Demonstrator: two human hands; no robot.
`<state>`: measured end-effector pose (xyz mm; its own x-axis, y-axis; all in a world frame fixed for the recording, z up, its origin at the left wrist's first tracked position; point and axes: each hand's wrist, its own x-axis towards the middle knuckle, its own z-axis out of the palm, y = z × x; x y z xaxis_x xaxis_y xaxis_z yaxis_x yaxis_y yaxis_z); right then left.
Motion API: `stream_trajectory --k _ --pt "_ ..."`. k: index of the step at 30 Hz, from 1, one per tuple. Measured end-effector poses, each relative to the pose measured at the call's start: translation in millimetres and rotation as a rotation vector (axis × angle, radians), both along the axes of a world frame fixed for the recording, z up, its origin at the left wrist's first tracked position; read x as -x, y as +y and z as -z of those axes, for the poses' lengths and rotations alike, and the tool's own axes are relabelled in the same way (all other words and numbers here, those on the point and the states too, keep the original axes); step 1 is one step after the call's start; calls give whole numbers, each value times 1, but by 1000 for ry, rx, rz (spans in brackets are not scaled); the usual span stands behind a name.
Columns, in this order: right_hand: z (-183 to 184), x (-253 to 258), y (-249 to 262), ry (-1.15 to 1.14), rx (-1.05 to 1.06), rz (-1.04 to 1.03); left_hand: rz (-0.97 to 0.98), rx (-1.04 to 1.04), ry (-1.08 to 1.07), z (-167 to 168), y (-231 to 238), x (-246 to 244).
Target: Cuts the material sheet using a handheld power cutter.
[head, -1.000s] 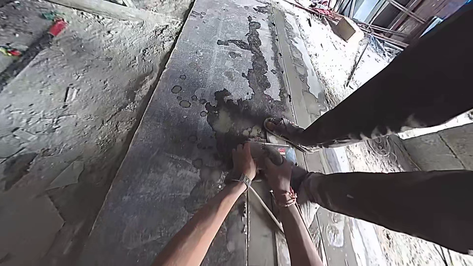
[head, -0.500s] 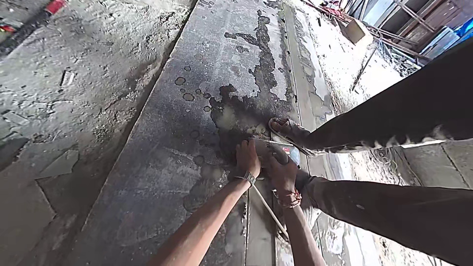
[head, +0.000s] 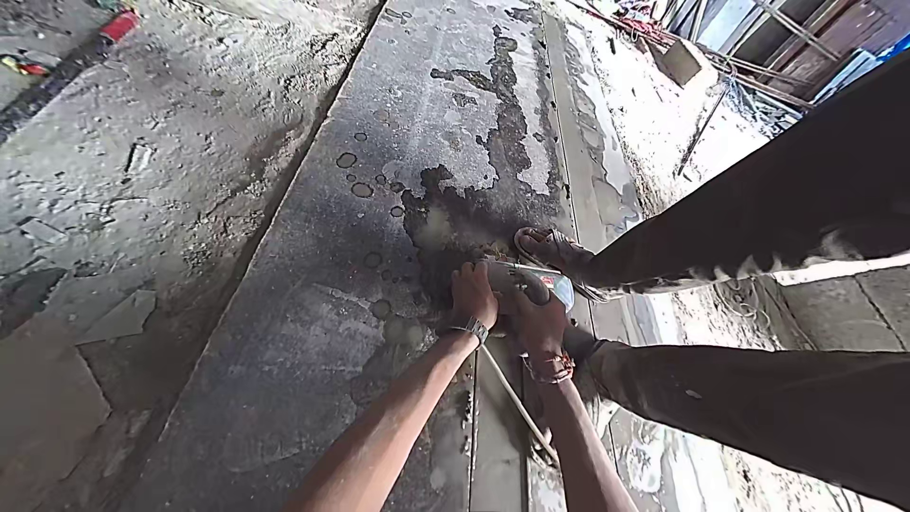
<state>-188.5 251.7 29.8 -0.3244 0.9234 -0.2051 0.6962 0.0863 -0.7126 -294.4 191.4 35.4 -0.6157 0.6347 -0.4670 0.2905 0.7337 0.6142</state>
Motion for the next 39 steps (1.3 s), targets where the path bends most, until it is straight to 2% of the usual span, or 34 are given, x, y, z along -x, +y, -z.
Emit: stream_trajectory --k 29,39 --pt "0 18 16 -61 -41 -71 -43 -36 -17 8 15 18" --pt "-5 18 16 61 111 -91 -62 -67 -7 10 11 15"
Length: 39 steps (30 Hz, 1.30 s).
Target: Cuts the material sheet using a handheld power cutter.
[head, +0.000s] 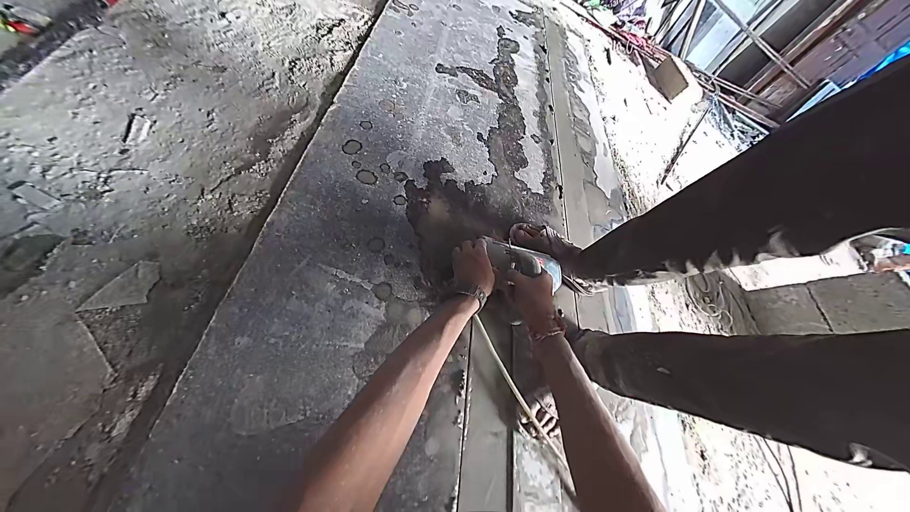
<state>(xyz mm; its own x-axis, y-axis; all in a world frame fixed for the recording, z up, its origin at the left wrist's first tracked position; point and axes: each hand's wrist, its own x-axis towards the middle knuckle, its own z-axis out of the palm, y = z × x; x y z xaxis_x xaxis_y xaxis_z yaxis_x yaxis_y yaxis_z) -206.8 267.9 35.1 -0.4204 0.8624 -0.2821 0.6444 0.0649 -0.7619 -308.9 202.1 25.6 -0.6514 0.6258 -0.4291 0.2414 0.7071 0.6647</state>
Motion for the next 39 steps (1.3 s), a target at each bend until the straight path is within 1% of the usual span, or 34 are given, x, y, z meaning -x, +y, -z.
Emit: stream_trajectory --k 4,9,12,16,22,27,39 --pt "4 -1 3 48 40 -6 -4 -2 6 4 1 0" --pt "4 -1 3 69 30 -27 -40 -43 25 13 1 -3" --pt "7 -4 4 133 38 -52 -43 -70 56 19 2 -5" --pt "5 -4 6 100 11 -86 -48 -73 69 15 -1 -7" --pt "5 -4 7 34 -18 -74 -59 -110 104 18 -1 -11" --pt "8 -3 10 60 -23 -82 -42 -92 92 15 1 -7" --pt "14 -3 11 76 -25 -71 -60 -166 98 23 0 -8"
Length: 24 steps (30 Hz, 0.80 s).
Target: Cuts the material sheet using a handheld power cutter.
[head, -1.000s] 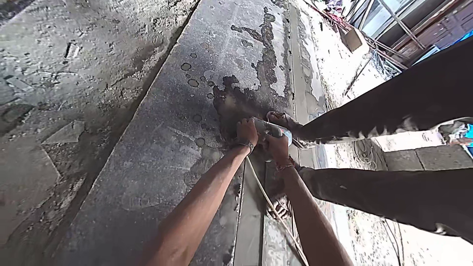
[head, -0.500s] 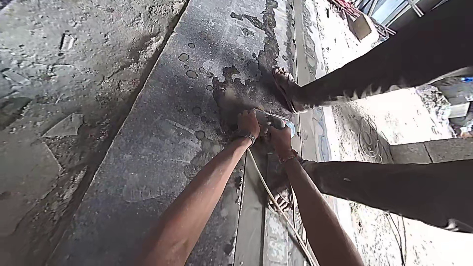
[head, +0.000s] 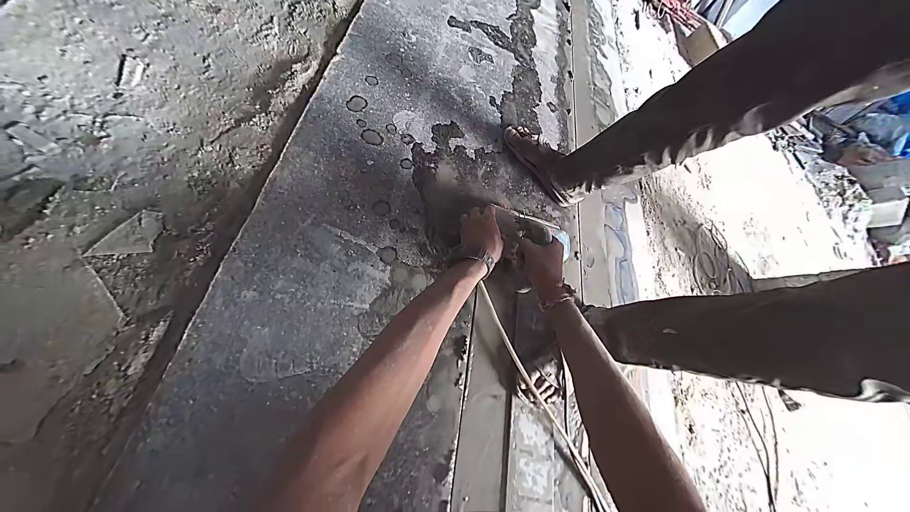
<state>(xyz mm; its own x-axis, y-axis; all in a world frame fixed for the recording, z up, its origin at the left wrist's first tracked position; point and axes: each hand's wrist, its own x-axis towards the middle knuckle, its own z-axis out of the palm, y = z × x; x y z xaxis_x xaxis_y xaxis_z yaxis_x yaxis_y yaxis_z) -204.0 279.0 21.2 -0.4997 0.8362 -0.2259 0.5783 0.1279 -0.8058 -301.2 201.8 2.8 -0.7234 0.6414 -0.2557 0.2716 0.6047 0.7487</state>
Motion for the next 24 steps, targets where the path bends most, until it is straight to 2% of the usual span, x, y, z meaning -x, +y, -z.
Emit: stream_trajectory --k 7,13,16,18,20,21,23,24 --pt "-7 4 -10 -6 -47 44 -35 30 -4 0 -12 -4" --pt "-16 6 -22 -11 -50 66 -79 174 -270 -28 -86 2" --pt "-30 7 -29 -172 -74 53 -62 232 -273 -46 -123 -2" --pt "-42 3 -35 -386 -94 37 -33 258 -261 -60 -144 -12" --pt "-55 -10 -54 -673 -179 -26 3 278 -228 -72 -158 -23" --pt "-57 -20 -68 -762 -291 -60 15 287 -206 -76 -163 -25" --pt "-59 -61 -96 -760 -565 -214 40 287 -184 -84 -170 -28" --pt "-66 -88 -108 -739 -638 -379 55 286 -186 -89 -172 -29"
